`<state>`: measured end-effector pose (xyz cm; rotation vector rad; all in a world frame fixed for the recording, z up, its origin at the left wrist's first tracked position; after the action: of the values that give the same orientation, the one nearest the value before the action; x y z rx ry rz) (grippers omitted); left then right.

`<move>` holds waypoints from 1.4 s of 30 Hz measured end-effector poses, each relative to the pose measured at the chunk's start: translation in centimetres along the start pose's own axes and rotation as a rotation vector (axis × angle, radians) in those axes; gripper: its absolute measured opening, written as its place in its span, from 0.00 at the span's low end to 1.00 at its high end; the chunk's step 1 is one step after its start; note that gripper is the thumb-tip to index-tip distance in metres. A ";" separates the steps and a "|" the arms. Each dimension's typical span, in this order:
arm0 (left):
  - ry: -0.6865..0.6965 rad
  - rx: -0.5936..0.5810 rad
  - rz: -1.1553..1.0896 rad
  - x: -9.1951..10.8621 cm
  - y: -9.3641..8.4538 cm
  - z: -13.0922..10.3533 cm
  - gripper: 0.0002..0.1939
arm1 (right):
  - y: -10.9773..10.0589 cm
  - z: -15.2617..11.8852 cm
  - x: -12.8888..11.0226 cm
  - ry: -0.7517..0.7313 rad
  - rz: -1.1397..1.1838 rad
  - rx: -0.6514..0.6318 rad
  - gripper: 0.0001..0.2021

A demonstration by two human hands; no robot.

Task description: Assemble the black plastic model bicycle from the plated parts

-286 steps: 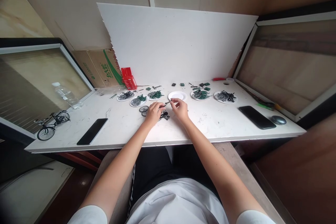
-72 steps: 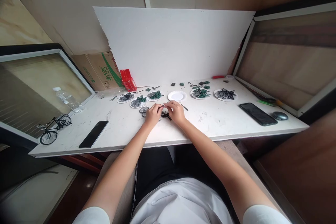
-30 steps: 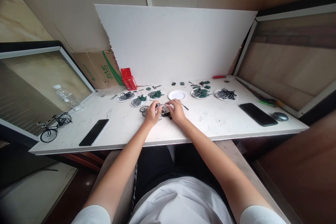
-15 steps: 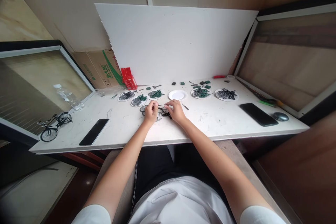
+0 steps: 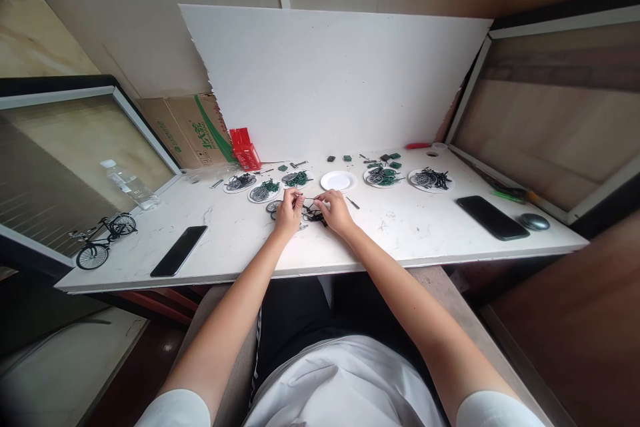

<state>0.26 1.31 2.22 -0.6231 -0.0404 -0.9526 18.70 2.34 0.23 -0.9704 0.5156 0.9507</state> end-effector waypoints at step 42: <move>0.069 0.084 -0.050 0.0 0.2 0.2 0.06 | 0.4 0.1 0.1 0.017 -0.030 -0.037 0.12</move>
<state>0.47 1.51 2.24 -0.5138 -0.0348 -1.0151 18.44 2.54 0.00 -1.0182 0.4977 0.9283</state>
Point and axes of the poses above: each hand's wrist, its own z-axis towards the middle knuckle, its own y-axis out of the palm, x = y × z, the point moved 3 cm from there along z, towards the middle knuckle, and after that the axes turned 12 degrees about y, right-handed, at the moved point
